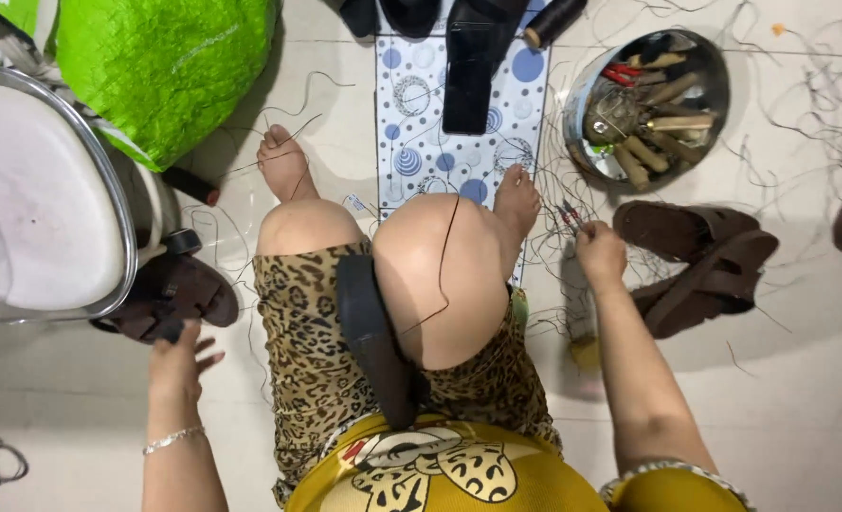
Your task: Hand-sewing a shoe sole to the upper part of the shoe using a needle and thread.
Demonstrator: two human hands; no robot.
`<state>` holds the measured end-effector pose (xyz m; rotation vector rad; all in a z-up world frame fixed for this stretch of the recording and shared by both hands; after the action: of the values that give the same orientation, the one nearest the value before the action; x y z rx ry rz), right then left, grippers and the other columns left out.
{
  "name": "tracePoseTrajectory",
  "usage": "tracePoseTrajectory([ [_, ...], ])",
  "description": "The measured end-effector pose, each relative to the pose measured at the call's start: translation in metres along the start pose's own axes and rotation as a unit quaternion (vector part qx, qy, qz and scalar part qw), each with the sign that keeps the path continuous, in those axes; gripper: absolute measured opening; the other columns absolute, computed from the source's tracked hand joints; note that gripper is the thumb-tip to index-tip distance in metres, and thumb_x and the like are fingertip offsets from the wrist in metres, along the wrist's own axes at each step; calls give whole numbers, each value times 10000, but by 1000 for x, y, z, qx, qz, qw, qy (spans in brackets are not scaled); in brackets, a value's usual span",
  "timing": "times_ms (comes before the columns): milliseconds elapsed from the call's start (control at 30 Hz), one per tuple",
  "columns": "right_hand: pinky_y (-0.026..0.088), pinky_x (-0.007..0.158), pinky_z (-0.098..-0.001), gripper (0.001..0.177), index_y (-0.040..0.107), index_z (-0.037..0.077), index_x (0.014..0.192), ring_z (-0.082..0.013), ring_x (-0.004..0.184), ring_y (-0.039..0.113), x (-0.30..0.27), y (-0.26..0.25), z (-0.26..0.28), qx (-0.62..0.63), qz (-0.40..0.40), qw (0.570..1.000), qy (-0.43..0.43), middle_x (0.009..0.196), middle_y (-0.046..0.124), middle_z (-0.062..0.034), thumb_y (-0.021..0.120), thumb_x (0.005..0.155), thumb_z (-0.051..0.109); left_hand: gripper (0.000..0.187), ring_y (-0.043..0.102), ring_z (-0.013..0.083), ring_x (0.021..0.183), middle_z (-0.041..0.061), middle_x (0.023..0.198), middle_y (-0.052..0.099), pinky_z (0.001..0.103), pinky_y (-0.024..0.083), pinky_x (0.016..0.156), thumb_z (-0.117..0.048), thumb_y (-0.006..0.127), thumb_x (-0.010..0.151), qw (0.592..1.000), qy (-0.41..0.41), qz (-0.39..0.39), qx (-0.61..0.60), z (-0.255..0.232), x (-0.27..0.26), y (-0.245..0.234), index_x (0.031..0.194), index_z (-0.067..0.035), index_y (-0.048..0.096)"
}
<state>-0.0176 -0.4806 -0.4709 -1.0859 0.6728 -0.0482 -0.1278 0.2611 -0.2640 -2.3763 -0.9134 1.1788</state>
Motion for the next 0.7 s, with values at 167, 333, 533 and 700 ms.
tracePoseTrajectory([
  [167,490,857,-622,502,414,53,1402,-513,1074,612,1,27,34,-121,78,989,39,1224,586,-292,593,949,175,405,578,232,946,179,1027,544,409,616,648,-263,643,1015,991,-69,-83,84,4,-25,-34,1209,71,519],
  [333,501,937,-557,611,370,53,1437,-457,1167,603,9,16,44,-117,143,977,102,1312,559,-250,599,874,114,287,612,196,910,110,1047,636,360,610,720,-245,639,1005,979,37,-108,169,-100,-74,0,1192,-27,641],
  [533,474,853,-531,405,569,55,1297,-452,1054,628,-22,-28,36,44,178,978,95,1165,679,-262,473,962,263,289,524,370,1268,211,1315,545,472,397,1156,-184,587,1082,846,505,-42,167,-239,-199,91,1234,59,626],
  [700,324,474,-232,277,687,150,1250,-97,574,442,-104,-118,83,366,197,898,144,963,672,-58,583,996,186,784,467,350,1279,125,1326,424,512,325,1204,-630,719,812,749,648,3,137,-272,-284,152,1282,-11,614],
])
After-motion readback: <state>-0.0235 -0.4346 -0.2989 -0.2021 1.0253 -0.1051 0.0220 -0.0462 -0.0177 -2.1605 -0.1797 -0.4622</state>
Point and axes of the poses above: each hand's wrist, its own x-axis towards the middle knuckle, its own y-axis out of the palm, z = x × y, the point moved 3 cm from there along x, towards the middle knuckle
